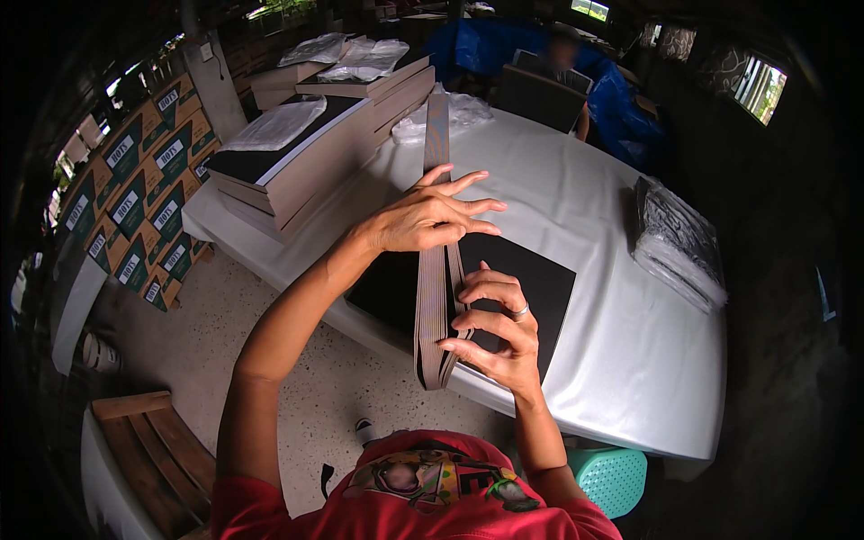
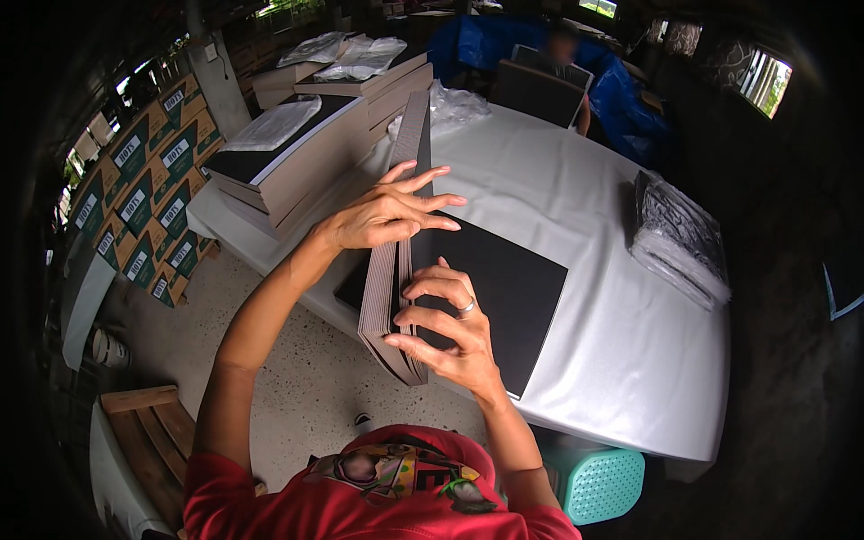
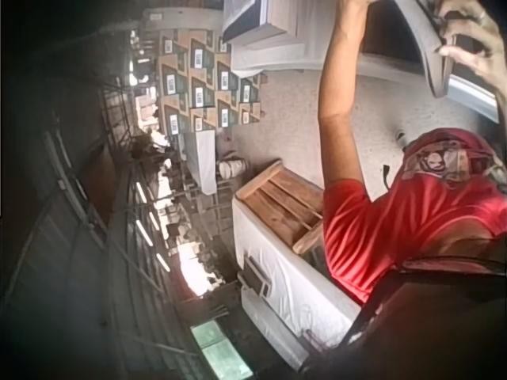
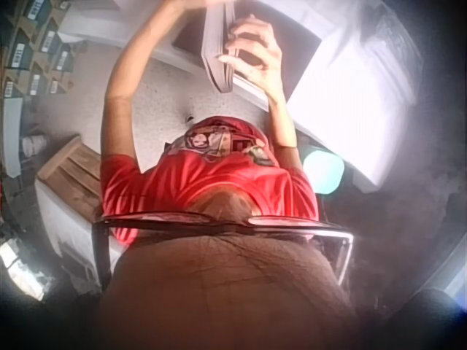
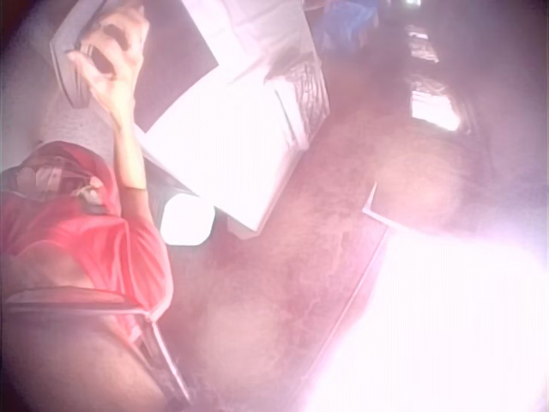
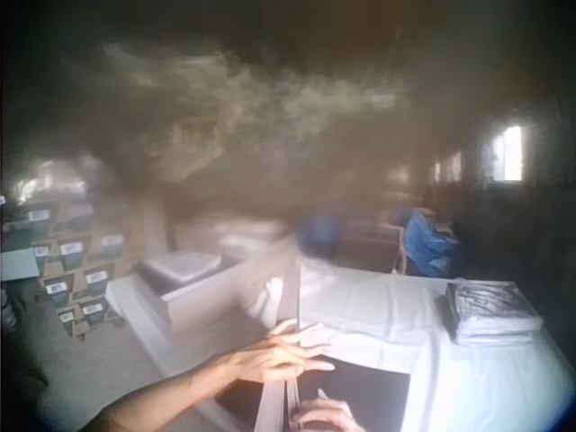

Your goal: The person picks up large black paper boards from a stack, checks their edges by hand, and places them onto a different stack on a work table.

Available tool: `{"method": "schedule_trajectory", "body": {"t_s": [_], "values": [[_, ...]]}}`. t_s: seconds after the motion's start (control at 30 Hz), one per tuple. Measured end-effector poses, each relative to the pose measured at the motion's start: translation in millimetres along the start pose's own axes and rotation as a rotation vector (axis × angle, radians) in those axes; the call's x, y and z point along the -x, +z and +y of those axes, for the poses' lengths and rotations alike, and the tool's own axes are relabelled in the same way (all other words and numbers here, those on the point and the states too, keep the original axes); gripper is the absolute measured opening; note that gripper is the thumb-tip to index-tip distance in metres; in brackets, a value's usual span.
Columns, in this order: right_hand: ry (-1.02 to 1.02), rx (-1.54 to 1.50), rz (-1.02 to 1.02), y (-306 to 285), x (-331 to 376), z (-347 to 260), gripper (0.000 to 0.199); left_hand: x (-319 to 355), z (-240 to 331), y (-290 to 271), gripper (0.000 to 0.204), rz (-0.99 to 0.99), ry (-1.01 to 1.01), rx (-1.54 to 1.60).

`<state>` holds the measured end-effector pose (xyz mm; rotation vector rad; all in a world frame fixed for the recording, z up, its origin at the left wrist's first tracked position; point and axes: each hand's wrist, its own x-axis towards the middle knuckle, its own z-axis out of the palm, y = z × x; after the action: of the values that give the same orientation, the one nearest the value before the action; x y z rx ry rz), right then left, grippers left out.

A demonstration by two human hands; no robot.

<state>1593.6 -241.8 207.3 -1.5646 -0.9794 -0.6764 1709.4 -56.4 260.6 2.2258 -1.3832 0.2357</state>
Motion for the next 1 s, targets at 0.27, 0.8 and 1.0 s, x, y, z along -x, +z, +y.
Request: {"method": "schedule_trajectory", "body": {"t_s": [0.27, 0.8, 1.0], "values": [[0.018, -0.024, -0.006, 0.8, -2.1, -2.0, 0.026, 2.1, -1.0, -1.1, 0.049, -0.003, -0.008, 0.006], [-0.032, 0.031, -0.046, -2.6, -1.0, -4.3, 0.024, 6.5, -3.0, -4.7, 0.045, -0.017, -0.003, 0.009], [-0.005, 0.063, -0.024, 1.4, -3.3, -6.4, 0.029, 4.7, -2.7, -3.5, 0.044, -0.022, 0.004, -0.007]]}}
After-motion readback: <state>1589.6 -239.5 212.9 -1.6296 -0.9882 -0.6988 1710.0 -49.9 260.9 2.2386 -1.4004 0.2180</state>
